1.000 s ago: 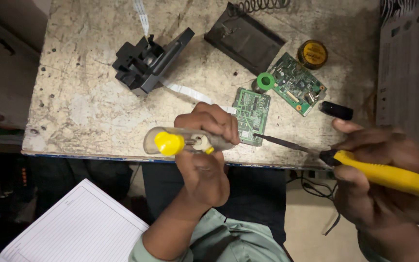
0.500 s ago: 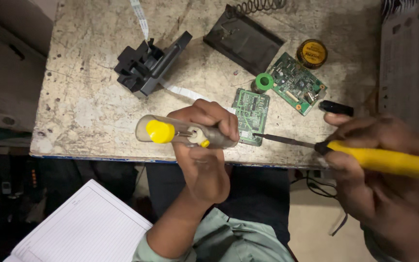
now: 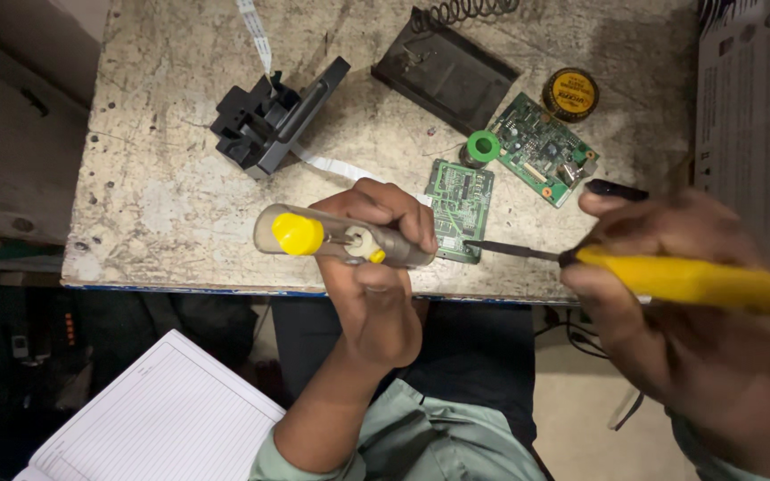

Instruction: The person sits at a workbench and solders components on green circuit boards using a soldering iron, occasionally using a solder sucker to remove solder. They reposition the boards by hand and continue soldering different points on the boards.

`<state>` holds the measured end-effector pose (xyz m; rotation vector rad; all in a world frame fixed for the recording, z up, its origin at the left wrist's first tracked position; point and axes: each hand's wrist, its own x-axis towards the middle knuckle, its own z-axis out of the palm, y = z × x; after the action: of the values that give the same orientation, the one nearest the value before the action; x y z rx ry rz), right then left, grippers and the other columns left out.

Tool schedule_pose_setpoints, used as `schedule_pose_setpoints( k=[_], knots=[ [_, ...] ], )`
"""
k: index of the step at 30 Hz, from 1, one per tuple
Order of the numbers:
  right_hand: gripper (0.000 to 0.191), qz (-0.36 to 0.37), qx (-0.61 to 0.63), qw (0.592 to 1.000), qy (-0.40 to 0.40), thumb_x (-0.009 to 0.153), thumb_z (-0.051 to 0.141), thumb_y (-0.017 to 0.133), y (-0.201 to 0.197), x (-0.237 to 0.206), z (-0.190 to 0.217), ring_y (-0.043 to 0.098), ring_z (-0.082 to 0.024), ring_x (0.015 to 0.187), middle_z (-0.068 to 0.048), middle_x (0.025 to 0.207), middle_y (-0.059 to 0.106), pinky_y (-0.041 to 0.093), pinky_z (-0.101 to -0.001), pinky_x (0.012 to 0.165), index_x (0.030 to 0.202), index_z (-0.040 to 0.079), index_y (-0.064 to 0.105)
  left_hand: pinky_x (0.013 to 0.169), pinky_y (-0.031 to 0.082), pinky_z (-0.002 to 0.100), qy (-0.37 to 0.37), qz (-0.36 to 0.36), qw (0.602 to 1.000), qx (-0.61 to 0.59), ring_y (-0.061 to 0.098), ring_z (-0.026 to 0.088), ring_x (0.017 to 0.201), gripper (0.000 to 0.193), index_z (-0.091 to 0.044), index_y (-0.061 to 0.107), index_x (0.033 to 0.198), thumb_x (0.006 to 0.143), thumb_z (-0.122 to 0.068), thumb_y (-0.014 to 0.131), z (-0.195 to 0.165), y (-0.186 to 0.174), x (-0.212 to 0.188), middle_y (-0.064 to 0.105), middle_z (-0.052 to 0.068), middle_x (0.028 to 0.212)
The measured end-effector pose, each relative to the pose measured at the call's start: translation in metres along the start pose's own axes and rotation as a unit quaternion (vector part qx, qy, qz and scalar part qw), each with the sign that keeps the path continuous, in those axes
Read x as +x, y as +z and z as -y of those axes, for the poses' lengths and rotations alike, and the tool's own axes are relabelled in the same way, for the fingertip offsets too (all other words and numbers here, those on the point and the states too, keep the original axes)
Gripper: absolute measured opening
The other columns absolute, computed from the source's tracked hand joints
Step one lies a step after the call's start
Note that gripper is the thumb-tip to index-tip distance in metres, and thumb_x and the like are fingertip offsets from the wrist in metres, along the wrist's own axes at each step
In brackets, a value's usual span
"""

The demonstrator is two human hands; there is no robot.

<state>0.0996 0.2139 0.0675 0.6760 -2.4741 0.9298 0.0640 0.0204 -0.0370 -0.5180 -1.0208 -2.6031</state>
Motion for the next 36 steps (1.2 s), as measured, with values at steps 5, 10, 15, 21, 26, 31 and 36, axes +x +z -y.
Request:
schedule_pose_setpoints(
  k=[5,10,15,21,26,31,36],
  knots=[
    [0.013,0.029,-0.044,0.999,-0.007,0.096,0.015,0.072,-0.009,-0.015,-0.003,0.071,-0.021,0.087,-0.007,0.091,0.065,0.064,-0.0453,0.101,0.103,0.011,0.061,0.080,0.045,0.032,0.008,-0.010,1.000,-0.002,0.049,0.016,0.087,0.050,-0.011,0.039,0.130,0.110,-0.052,0.060,0.000,0.002,0.002,0.049,0.011,0.109],
    [0.033,0.109,0.011,0.994,-0.002,0.086,0.034,0.076,-0.015,-0.042,-0.020,0.070,-0.012,0.077,-0.005,0.088,0.067,0.058,-0.0531,0.108,0.100,0.009,0.061,0.085,0.046,0.033,0.018,-0.007,1.000,0.016,0.048,0.016,0.090,0.048,-0.010,0.039,0.127,0.112,-0.051,0.059,0.000,0.006,0.005,0.047,0.010,0.111],
    [0.039,0.137,-0.039,0.985,-0.096,0.078,0.041,0.080,-0.018,-0.071,-0.049,0.071,-0.024,0.081,-0.010,0.088,0.067,0.058,-0.0524,0.104,0.092,0.011,0.060,0.087,0.045,0.031,-0.021,0.020,0.998,0.057,0.049,0.015,0.092,0.050,-0.005,0.044,0.130,0.115,-0.051,0.056,-0.001,0.009,0.003,0.050,0.011,0.111],
    [0.018,-0.036,-0.002,0.999,-0.021,0.093,0.011,0.067,-0.017,-0.109,-0.074,0.070,-0.025,0.079,-0.012,0.089,0.064,0.060,-0.0510,0.105,0.087,0.006,0.050,0.086,0.043,0.029,-0.035,0.020,0.996,0.074,0.049,0.014,0.092,0.053,-0.003,0.046,0.131,0.116,-0.053,0.054,0.001,0.012,0.002,0.052,0.010,0.109],
    [0.027,-0.147,-0.027,0.989,0.007,0.106,0.020,0.057,-0.012,-0.126,-0.079,0.066,-0.021,0.077,-0.016,0.096,0.058,0.066,-0.0439,0.102,0.098,0.001,0.040,0.085,0.042,0.028,-0.053,0.045,0.996,0.053,0.047,0.013,0.090,0.052,-0.003,0.046,0.130,0.116,-0.053,0.053,0.003,0.017,0.000,0.050,0.008,0.104],
    [0.027,-0.152,-0.050,0.987,-0.007,0.108,0.018,0.058,-0.010,-0.114,-0.072,0.064,-0.025,0.077,-0.019,0.097,0.059,0.063,-0.0432,0.096,0.108,0.002,0.037,0.084,0.042,0.028,-0.046,0.056,0.993,0.089,0.047,0.013,0.090,0.050,-0.004,0.046,0.127,0.116,-0.053,0.051,0.009,0.019,0.000,0.050,0.009,0.108],
    [0.031,-0.133,-0.023,0.990,-0.033,0.103,0.009,0.059,-0.014,-0.098,-0.061,0.069,-0.025,0.081,-0.018,0.093,0.060,0.065,-0.0444,0.098,0.115,0.002,0.032,0.083,0.043,0.028,-0.034,0.063,0.992,0.101,0.047,0.013,0.090,0.048,-0.005,0.046,0.126,0.117,-0.051,0.050,0.011,0.017,0.000,0.049,0.008,0.108]
  ],
)
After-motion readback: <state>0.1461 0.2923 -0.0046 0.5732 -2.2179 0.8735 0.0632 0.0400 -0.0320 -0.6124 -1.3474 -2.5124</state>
